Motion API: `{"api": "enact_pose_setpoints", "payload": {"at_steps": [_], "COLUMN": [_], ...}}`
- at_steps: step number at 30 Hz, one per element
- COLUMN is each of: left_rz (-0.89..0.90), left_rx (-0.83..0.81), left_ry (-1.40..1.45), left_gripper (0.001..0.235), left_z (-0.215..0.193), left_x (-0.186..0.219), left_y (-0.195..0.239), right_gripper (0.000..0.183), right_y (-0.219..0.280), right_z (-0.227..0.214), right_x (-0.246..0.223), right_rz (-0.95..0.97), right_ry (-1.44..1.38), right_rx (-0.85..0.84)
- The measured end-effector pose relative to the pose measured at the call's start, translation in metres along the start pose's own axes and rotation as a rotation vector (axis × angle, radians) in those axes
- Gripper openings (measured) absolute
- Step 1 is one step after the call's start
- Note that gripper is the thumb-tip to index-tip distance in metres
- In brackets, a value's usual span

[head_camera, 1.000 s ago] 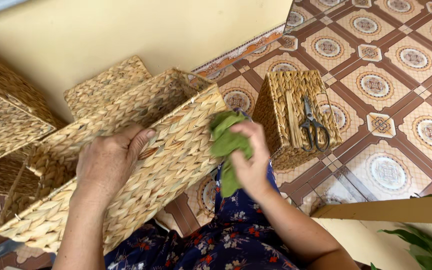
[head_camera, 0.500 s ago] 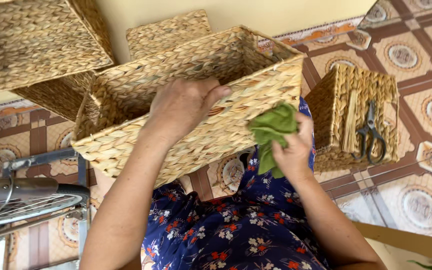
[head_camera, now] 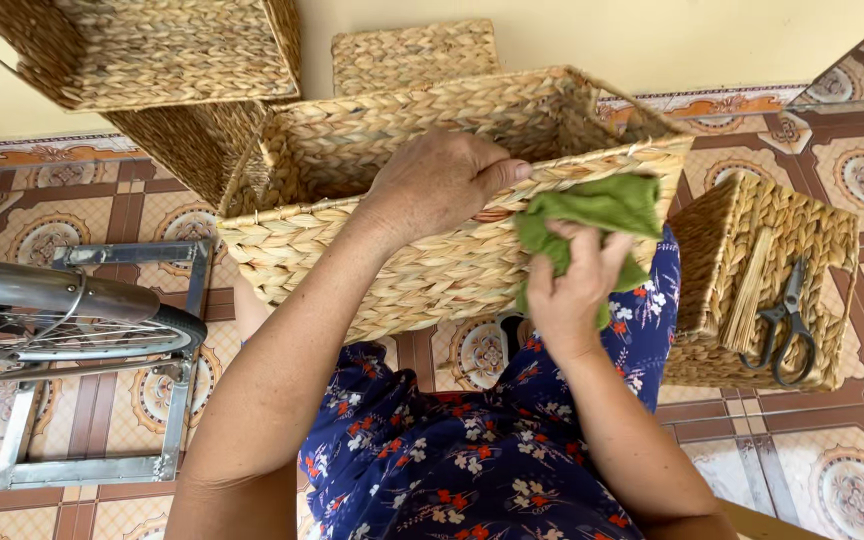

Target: The person wipes the interior and exterior surfaces of woven baskets using a green cloth. They handle multiple baskets one at a time, rotating them to clean different sides and corners.

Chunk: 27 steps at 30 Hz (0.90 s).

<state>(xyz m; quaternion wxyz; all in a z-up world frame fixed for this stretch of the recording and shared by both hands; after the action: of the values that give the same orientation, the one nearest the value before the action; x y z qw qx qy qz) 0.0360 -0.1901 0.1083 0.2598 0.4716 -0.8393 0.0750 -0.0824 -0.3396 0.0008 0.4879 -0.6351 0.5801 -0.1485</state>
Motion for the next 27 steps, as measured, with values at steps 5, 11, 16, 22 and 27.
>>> {"api": "enact_pose_setpoints", "payload": {"at_steps": [5, 11, 16, 22, 27], "left_rz": [0.08, 0.031, 0.069, 0.077, 0.026], "left_rx": [0.068, -0.025, 0.013, 0.02, 0.046], "left_ry": [0.006, -0.007, 0.037, 0.022, -0.003], "left_gripper": [0.053, 0.051, 0.052, 0.058, 0.056], "left_z": [-0.001, -0.002, 0.002, 0.002, 0.001], "left_x": [-0.004, -0.002, 0.0, -0.004, -0.007], "left_y": [-0.002, 0.0, -0.002, -0.004, -0.006], "right_gripper": [0.034, 0.037, 0.033, 0.034, 0.036], "right_y": [0.018, 0.0, -0.003, 0.007, 0.027], "right_z": [0.018, -0.005, -0.041, -0.017, 0.013], "right_x": [-0.026, 0.023, 0.078, 0.033, -0.031], "right_rz": [-0.128, -0.152, 0.128, 0.031, -0.013], "right_ry": [-0.193, -0.086, 0.01, -0.036, -0.223], "right_rx": [-0.152, -0.174, 0.064, 0.026, -0.229]}}
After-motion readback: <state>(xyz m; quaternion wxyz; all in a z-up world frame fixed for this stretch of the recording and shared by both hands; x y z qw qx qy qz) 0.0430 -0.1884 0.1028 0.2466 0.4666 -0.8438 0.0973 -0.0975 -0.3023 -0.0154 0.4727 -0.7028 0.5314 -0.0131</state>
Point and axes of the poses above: each hand's wrist, its own y-axis away from the middle knuckle, its own z-axis out of the palm, x = y × z, the point moved 1 cm from there along -y, towards the middle knuckle, and after that the axes turned 6 degrees about -z, right-handed, at the moved point
